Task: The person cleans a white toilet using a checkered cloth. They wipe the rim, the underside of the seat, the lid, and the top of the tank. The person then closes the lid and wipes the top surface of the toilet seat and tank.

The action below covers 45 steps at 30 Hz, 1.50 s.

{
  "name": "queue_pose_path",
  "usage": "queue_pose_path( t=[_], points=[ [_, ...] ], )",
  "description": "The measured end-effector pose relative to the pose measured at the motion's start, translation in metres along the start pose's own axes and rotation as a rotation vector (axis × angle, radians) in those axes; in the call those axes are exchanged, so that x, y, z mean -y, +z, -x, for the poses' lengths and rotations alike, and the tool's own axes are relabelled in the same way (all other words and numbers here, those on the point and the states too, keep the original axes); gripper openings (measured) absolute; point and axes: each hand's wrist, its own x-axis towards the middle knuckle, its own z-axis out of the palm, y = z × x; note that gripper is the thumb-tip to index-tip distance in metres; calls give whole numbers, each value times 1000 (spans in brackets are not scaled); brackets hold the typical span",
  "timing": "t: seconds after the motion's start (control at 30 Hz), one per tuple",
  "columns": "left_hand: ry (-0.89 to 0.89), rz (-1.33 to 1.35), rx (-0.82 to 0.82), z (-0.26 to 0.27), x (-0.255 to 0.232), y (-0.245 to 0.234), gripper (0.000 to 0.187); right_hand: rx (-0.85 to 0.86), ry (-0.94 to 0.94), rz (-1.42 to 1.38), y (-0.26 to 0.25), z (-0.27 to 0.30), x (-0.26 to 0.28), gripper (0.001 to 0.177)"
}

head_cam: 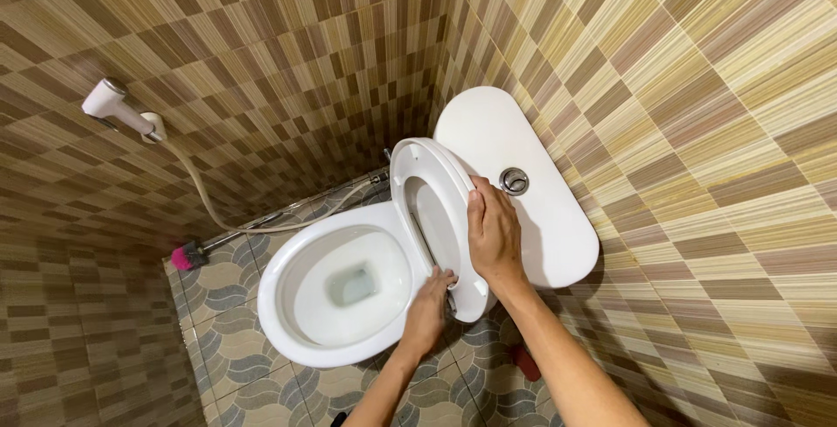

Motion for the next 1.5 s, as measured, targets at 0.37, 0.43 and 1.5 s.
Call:
queue_pose_path(
  t=[0.37, 0.43, 1.5],
  points=[
    [300, -1482, 256, -111, 45, -46, 49, 8, 11, 32, 1, 1, -7, 41],
    [262, -1560, 286, -125, 45, -49, 53, 13, 13, 26, 0, -2, -3, 40],
    [-252, 421, -315, 9, -96, 8, 54, 137, -374, 109, -13, -6, 6, 53]
  ],
)
